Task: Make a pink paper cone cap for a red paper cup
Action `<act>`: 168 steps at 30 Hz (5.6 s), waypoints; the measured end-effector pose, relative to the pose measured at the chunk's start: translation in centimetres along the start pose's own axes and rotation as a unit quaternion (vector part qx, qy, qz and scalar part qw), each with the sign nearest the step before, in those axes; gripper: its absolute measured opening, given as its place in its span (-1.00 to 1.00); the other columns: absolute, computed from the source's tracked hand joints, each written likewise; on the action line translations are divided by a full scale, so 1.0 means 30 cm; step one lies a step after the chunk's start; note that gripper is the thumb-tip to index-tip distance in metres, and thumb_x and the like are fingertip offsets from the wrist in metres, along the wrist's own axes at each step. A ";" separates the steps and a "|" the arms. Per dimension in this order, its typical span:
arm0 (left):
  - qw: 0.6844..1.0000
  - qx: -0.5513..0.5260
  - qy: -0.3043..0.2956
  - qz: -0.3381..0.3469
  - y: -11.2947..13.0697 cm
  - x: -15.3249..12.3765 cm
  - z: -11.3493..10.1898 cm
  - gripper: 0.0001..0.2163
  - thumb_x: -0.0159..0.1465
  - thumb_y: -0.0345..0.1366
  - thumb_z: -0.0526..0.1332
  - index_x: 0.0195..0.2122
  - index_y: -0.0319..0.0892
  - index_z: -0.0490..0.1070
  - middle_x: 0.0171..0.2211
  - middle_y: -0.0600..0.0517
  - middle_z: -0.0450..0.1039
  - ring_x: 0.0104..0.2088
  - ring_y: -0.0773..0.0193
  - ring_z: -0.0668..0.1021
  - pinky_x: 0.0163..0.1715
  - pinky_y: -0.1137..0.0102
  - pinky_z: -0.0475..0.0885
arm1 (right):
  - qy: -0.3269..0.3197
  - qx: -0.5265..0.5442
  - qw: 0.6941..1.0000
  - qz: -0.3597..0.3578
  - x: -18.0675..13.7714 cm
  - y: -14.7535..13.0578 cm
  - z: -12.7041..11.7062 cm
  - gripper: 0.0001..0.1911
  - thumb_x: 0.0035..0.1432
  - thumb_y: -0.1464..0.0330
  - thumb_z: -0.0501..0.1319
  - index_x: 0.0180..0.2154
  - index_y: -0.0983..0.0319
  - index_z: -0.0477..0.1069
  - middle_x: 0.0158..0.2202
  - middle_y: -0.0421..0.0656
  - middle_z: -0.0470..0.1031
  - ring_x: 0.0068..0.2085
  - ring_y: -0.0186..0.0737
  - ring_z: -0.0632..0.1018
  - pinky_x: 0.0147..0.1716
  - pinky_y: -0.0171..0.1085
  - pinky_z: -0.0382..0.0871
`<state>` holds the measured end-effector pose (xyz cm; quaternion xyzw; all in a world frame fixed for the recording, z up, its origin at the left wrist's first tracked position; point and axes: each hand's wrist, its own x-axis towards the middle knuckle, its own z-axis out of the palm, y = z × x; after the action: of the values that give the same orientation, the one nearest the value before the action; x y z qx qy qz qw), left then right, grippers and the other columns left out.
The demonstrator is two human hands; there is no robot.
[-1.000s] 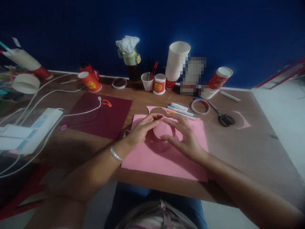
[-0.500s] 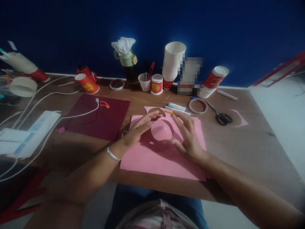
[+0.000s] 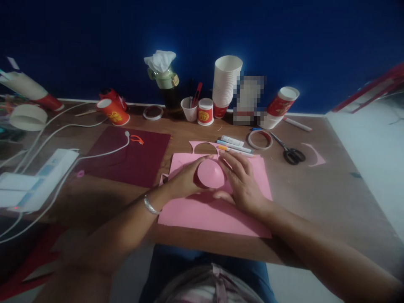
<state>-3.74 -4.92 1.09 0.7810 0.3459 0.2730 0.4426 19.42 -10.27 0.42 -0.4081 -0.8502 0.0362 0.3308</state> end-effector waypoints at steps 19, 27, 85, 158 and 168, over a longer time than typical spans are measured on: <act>0.999 -0.031 0.008 -0.007 -0.049 -0.033 -0.038 0.19 0.00 0.00 0.60 0.54 0.08 -0.13 0.44 -0.29 0.14 0.43 -0.26 0.28 0.36 -0.18 0.28 | 0.041 0.107 0.992 0.046 0.049 -0.016 -0.013 -0.27 0.38 0.06 0.26 0.45 -0.03 0.08 0.37 0.05 0.27 0.39 0.19 0.30 0.33 0.29 0.26; 0.996 -0.014 0.047 0.081 0.010 -0.013 -0.098 -0.34 0.10 -0.04 0.55 0.26 0.16 0.49 0.29 -0.08 0.39 0.35 -0.08 0.40 0.41 -0.05 0.29 | 0.047 0.083 0.994 0.046 0.061 -0.029 -0.014 -0.33 0.35 0.13 0.32 0.40 0.00 0.23 0.34 0.03 0.33 0.37 0.19 0.32 0.33 0.28 0.27; 0.979 0.107 0.088 0.147 0.031 -0.005 -0.081 -0.60 0.29 -0.02 0.40 0.14 0.07 0.58 0.23 -0.09 0.51 0.26 0.02 0.48 0.31 -0.01 0.33 | 0.053 0.162 0.982 0.077 0.070 -0.032 -0.002 -0.49 0.38 0.18 0.29 0.31 -0.07 0.37 0.30 -0.05 0.42 0.33 0.12 0.40 0.30 0.30 0.32; 0.989 -0.070 0.102 0.077 0.016 -0.005 -0.046 -0.68 0.37 -0.21 0.36 0.14 0.16 0.58 0.25 0.00 0.39 0.35 0.14 0.39 0.38 0.17 0.31 | 0.035 0.217 0.973 0.077 0.078 -0.001 -0.015 -0.53 0.37 0.08 0.29 0.26 -0.07 0.45 0.29 -0.04 0.39 0.35 0.09 0.38 0.36 0.23 0.26; 0.967 0.129 0.123 0.182 0.016 -0.008 -0.070 -0.68 0.37 -0.15 0.36 0.14 0.04 0.57 0.25 -0.07 0.47 0.28 0.06 0.46 0.31 0.01 0.33 | 0.047 0.208 0.975 0.063 0.075 -0.005 -0.002 -0.51 0.34 0.17 0.35 0.27 -0.03 0.45 0.26 -0.01 0.39 0.33 0.08 0.41 0.33 0.21 0.30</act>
<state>-5.26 -4.22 2.43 0.8418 0.2820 0.3959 0.2347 18.34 -8.76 1.72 -0.3845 -0.7802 0.2134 0.4448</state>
